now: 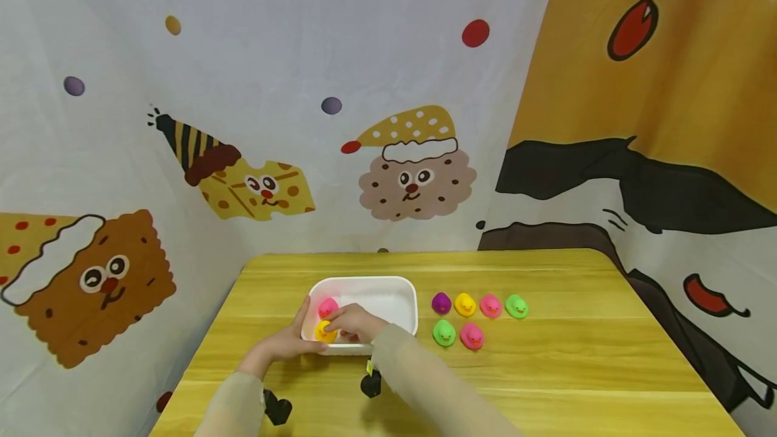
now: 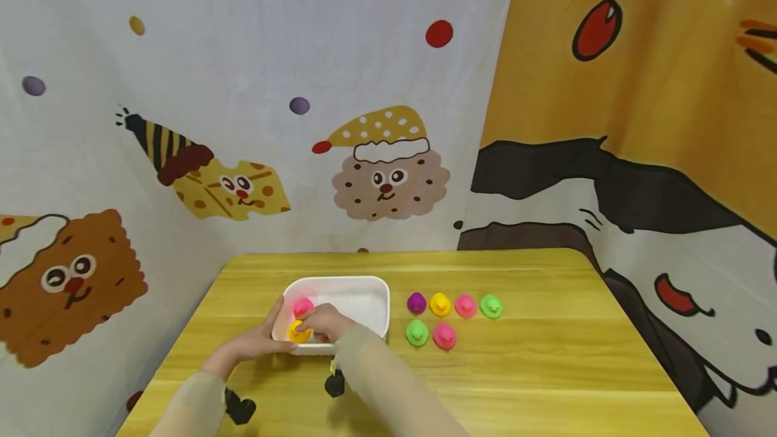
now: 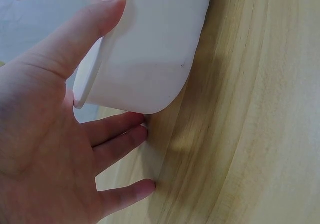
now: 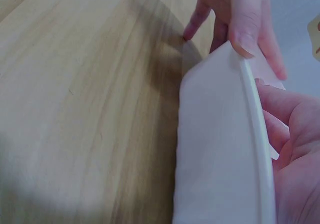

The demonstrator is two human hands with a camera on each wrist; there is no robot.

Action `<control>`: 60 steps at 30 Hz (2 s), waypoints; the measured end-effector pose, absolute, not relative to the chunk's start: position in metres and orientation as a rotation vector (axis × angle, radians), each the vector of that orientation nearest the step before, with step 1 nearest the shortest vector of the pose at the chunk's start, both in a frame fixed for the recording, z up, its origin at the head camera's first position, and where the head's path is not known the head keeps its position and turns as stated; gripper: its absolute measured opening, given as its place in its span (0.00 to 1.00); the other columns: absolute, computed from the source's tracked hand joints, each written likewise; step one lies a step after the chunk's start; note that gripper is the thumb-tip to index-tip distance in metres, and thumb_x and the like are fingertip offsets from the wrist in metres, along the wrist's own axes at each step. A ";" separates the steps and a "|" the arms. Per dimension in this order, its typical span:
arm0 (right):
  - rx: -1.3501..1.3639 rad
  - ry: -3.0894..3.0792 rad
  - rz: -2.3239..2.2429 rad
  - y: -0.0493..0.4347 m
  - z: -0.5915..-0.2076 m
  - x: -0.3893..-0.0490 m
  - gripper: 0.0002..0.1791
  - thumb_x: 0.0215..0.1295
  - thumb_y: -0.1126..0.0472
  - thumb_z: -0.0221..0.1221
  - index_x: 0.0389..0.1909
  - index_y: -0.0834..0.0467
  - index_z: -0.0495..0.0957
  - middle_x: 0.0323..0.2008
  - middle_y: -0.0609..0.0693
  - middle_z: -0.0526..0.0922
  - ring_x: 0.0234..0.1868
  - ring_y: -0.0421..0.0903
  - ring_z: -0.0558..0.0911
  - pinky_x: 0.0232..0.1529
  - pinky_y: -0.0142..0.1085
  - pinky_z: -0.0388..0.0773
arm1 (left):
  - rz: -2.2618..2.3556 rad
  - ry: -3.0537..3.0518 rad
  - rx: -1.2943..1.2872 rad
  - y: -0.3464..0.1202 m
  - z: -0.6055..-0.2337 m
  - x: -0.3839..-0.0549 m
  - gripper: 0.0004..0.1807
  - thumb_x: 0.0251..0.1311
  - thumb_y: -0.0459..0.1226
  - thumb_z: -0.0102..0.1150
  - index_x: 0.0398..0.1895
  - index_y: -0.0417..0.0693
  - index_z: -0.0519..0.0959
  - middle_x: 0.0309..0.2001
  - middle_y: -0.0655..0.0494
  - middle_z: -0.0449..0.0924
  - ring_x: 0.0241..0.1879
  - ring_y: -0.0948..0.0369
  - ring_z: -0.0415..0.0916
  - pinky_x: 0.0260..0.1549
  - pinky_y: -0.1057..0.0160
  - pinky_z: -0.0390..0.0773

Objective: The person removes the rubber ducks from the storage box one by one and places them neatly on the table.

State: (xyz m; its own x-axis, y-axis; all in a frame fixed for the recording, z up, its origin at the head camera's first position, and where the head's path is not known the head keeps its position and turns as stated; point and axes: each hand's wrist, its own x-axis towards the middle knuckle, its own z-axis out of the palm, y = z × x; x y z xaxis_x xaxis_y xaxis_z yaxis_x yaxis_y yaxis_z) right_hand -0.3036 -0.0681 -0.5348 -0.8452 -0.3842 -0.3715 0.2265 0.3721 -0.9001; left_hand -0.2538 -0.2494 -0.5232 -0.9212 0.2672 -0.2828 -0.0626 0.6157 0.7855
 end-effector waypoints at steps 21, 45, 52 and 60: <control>-0.229 2.085 -1.479 -0.022 -0.512 -0.322 0.14 0.59 0.60 0.66 0.47 0.54 0.85 0.37 0.45 0.84 0.38 0.51 0.78 0.36 0.41 0.73 | 1.223 2.475 0.178 -0.250 -0.524 -0.254 0.68 0.51 0.49 0.71 0.75 0.43 0.24 0.74 0.28 0.34 0.67 0.32 0.51 0.63 0.32 0.52; -0.419 2.111 -1.398 0.046 -0.475 -0.327 0.15 0.63 0.57 0.63 0.51 0.53 0.82 0.40 0.46 0.84 0.43 0.53 0.78 0.44 0.49 0.76 | 1.216 2.476 0.186 -0.249 -0.523 -0.255 0.67 0.53 0.49 0.70 0.75 0.43 0.23 0.74 0.29 0.30 0.69 0.31 0.45 0.64 0.33 0.47; -0.399 2.109 -1.403 0.065 -0.464 -0.325 0.17 0.65 0.57 0.62 0.54 0.54 0.80 0.42 0.47 0.83 0.50 0.58 0.76 0.49 0.52 0.74 | 1.189 2.488 0.190 -0.251 -0.521 -0.254 0.67 0.54 0.50 0.69 0.75 0.43 0.24 0.74 0.29 0.31 0.68 0.31 0.46 0.64 0.32 0.49; -0.378 2.147 -1.410 0.086 -0.449 -0.325 0.18 0.65 0.57 0.62 0.55 0.56 0.80 0.45 0.48 0.82 0.48 0.55 0.77 0.45 0.47 0.76 | 1.191 2.481 0.173 -0.252 -0.520 -0.254 0.67 0.54 0.50 0.69 0.74 0.43 0.23 0.74 0.29 0.29 0.69 0.31 0.43 0.64 0.32 0.46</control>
State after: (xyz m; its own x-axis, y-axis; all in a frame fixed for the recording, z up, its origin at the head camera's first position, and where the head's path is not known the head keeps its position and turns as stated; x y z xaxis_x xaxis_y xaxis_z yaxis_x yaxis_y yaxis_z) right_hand -0.3248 0.0856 -0.4493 -0.8156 -0.5052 -0.2820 0.0581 0.4134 -0.9087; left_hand -0.2545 -0.2518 -0.5199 -0.9194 0.2710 -0.2851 -0.0530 0.6328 0.7725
